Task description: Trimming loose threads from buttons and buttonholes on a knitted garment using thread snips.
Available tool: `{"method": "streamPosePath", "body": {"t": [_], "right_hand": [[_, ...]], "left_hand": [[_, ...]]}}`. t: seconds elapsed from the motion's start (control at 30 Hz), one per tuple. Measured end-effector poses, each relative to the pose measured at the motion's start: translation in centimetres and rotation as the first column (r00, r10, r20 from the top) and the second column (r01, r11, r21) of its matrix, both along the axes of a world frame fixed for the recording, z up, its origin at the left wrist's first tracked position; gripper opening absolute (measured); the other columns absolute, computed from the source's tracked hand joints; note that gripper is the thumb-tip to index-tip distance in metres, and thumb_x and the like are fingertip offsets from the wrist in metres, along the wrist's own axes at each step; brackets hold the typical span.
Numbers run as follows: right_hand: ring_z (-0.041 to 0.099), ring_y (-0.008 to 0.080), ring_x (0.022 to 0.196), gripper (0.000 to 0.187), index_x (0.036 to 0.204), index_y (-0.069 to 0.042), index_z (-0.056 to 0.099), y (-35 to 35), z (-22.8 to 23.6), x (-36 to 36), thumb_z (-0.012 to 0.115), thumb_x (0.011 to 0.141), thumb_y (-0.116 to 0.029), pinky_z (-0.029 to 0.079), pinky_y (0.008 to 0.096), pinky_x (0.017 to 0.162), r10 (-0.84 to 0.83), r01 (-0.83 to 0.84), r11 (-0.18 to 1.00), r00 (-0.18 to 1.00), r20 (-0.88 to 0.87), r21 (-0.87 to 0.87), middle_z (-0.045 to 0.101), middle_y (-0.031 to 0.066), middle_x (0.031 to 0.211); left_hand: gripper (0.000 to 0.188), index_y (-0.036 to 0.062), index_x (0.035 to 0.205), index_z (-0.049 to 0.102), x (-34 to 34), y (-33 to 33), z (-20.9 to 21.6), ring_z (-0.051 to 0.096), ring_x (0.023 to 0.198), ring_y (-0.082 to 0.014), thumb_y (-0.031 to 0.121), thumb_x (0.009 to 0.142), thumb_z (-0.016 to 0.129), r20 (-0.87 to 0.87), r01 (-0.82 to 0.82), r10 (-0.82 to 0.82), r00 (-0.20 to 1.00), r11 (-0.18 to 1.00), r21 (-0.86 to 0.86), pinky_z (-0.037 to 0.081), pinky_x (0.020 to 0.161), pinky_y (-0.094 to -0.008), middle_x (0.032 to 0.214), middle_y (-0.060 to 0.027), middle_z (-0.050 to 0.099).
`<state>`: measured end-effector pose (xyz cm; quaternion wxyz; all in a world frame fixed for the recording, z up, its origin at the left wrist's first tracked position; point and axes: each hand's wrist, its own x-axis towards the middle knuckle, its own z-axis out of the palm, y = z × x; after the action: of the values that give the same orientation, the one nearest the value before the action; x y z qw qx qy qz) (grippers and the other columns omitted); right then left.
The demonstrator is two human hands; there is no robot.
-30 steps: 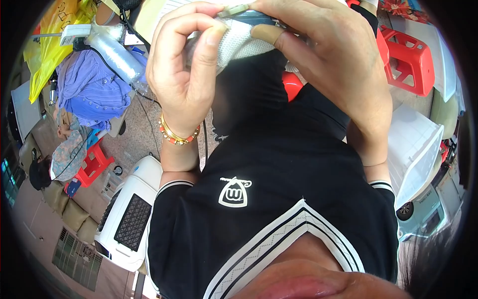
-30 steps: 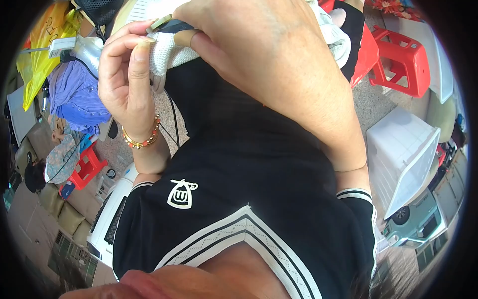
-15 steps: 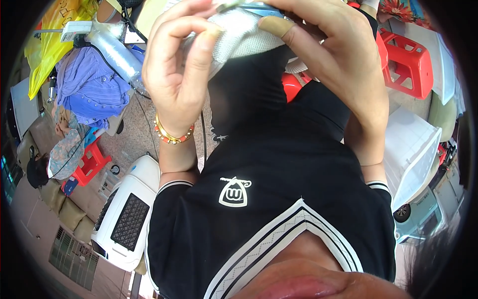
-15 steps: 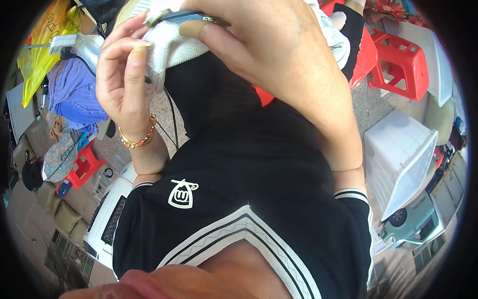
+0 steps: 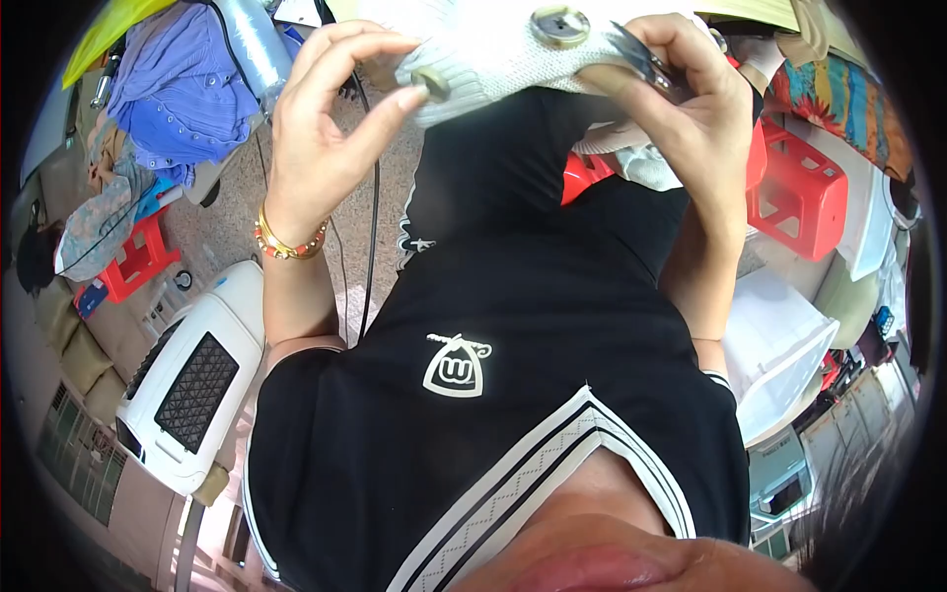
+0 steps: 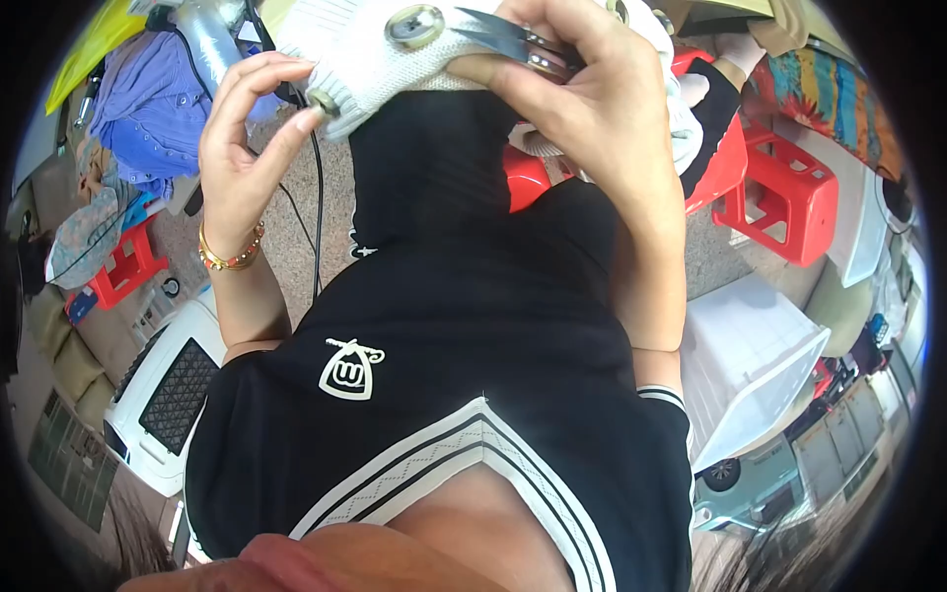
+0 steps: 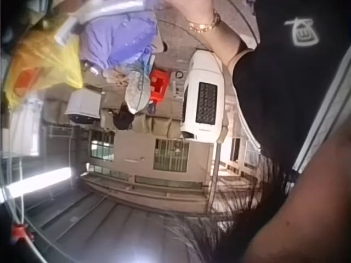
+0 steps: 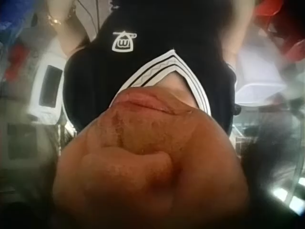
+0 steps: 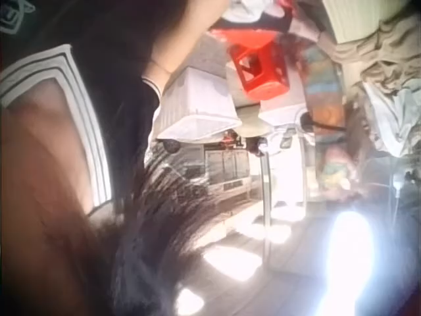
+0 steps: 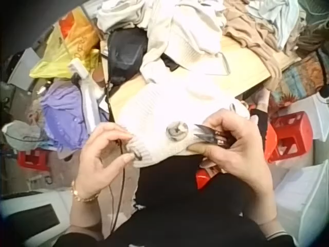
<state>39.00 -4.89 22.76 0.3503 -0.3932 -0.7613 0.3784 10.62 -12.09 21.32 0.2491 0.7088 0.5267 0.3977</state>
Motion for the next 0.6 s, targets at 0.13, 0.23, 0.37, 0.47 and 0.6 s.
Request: {"method": "streamPosePath", "body": {"t": [0.13, 0.23, 0.37, 0.47, 0.6], "right_hand": [[0.061, 0.0081, 0.087, 0.029, 0.108, 0.003, 0.062, -0.1, 0.5, 2.6, 0.070, 0.081, 0.010, 0.048, 0.0208, 0.077, -0.074, 0.035, 0.980, 0.977, -0.199, -0.196, 0.065, 0.0026, 0.097], [0.063, 0.0096, 0.090, 0.027, 0.109, 0.004, 0.062, 0.5, 1.1, 5.7, 0.071, 0.084, 0.007, 0.050, 0.0230, 0.084, -0.108, 0.069, 0.984, 0.963, -0.248, -0.162, 0.066, 0.0043, 0.101], [0.060, 0.0071, 0.092, 0.028, 0.113, 0.005, 0.062, 1.3, -1.0, 6.4, 0.070, 0.086, 0.007, 0.046, 0.0199, 0.082, -0.133, 0.106, 0.985, 0.969, -0.209, -0.133, 0.066, 0.0026, 0.100], [0.054, 0.0008, 0.084, 0.035, 0.121, 0.001, 0.063, 0.6, -1.7, 5.4, 0.072, 0.087, 0.000, 0.038, 0.0129, 0.071, -0.254, 0.240, 0.950, 0.966, -0.045, -0.197, 0.062, -0.0033, 0.093], [0.047, -0.0010, 0.076, 0.040, 0.122, -0.001, 0.065, -0.5, 0.0, 4.7, 0.077, 0.084, -0.004, 0.029, 0.0108, 0.064, -0.303, 0.303, 0.952, 0.953, 0.001, -0.034, 0.062, -0.0049, 0.093]], "left_hand": [[0.015, 0.0000, 0.102, 0.065, 0.2, 0.5, 0.6, 0.060, 0.096, -0.0156, 0.003, 0.088, 0.069, 0.101, -0.004, 0.003, 0.995, 1.000, 0.005, 0.046, 0.087, -0.0277, 0.104, -0.0072, 0.065], [0.019, -0.0032, 0.112, 0.062, 1.0, 1.1, 0.8, 0.059, 0.107, -0.0169, -0.001, 0.093, 0.061, 0.281, 0.014, -0.030, 0.959, 0.998, 0.057, 0.044, 0.096, -0.0290, 0.115, -0.0111, 0.063], [0.021, -0.0021, 0.112, 0.068, 3.1, 1.8, 2.9, 0.059, 0.104, -0.0168, 0.002, 0.092, 0.062, -0.019, 0.051, -0.049, 0.999, 0.975, 0.215, 0.044, 0.089, -0.0267, 0.114, -0.0112, 0.065], [0.028, 0.0030, 0.115, 0.070, 4.2, 2.0, 3.0, 0.061, 0.100, -0.0171, 0.005, 0.087, 0.070, -0.092, -0.001, 0.014, 0.996, 0.989, 0.145, 0.046, 0.086, -0.0286, 0.110, -0.0093, 0.066], [0.036, 0.0053, 0.119, 0.070, 5.0, 2.5, 3.3, 0.060, 0.093, -0.0165, 0.004, 0.084, 0.073, -0.144, 0.004, 0.026, 0.989, 0.980, 0.197, 0.046, 0.086, -0.0293, 0.102, -0.0068, 0.064]]}}
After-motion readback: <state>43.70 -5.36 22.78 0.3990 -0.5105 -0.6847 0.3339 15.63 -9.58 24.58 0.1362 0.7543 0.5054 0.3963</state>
